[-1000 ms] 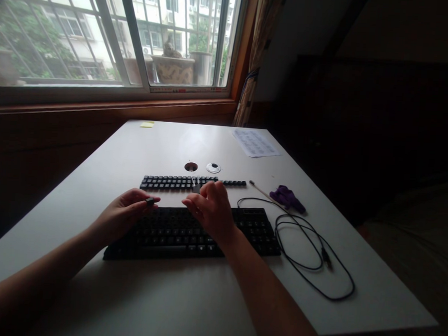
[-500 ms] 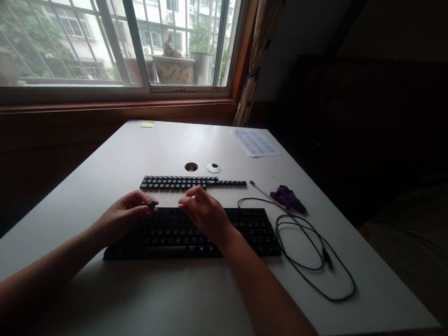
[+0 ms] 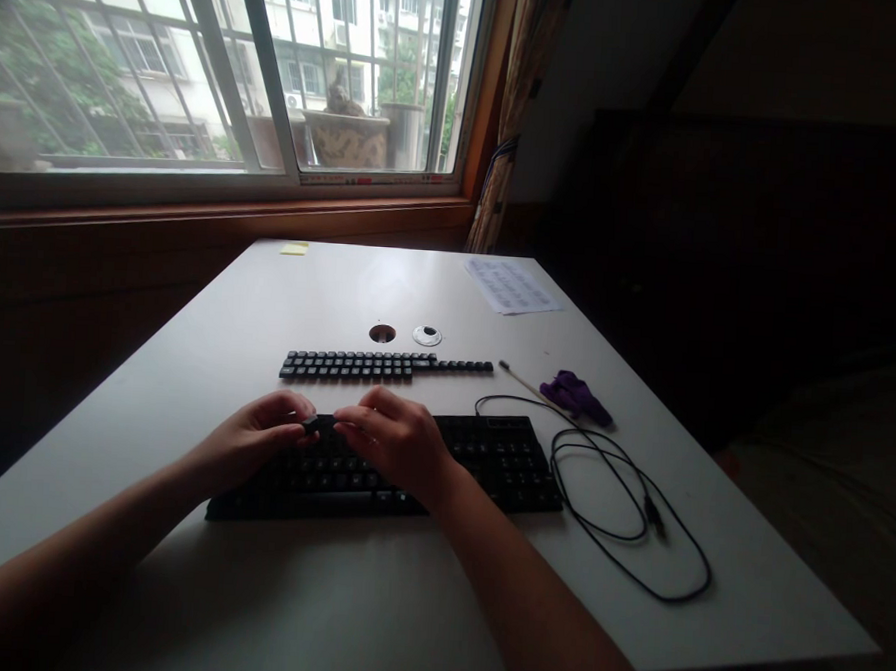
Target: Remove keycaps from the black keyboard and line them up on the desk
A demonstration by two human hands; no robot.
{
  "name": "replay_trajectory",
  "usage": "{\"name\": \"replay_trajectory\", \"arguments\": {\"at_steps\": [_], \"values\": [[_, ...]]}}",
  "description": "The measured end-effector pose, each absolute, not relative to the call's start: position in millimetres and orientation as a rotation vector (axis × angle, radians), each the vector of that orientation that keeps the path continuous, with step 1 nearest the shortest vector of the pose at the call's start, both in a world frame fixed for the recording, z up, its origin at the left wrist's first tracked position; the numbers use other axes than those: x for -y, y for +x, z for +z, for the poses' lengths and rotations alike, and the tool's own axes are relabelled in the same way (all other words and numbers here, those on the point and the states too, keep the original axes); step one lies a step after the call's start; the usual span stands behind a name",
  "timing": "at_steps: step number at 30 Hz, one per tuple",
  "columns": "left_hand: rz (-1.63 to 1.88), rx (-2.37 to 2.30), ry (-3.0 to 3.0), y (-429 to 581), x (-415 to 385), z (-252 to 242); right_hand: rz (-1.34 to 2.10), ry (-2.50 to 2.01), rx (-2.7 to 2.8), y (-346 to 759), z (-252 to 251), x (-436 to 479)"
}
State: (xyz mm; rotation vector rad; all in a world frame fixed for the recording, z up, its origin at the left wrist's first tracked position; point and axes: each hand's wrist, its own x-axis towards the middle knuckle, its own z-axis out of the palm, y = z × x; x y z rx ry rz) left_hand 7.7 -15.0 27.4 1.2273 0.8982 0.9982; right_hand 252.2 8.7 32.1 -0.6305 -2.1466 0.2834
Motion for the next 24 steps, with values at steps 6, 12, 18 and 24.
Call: {"name": "replay_trajectory", "arguments": {"at_steps": [6, 12, 18, 24], "values": [[0.965, -0.933, 1.318, 7.3, 15.3, 30.1, 0.323, -0.619, 2.184, 246.3, 31.9, -3.8], [0.92, -0.977, 1.375, 6.8, 15.9, 30.4, 0.315, -0.599, 2.2, 242.2, 31.3, -2.1], [0.89, -1.003, 1.429, 7.5, 16.0, 30.7, 0.307, -0.595, 2.206, 240.8, 32.4, -1.7], [0.855, -1.016, 1.538, 7.9, 16.7, 34.4, 0.311, -0.629, 2.244, 241.2, 31.3, -2.9]]}}
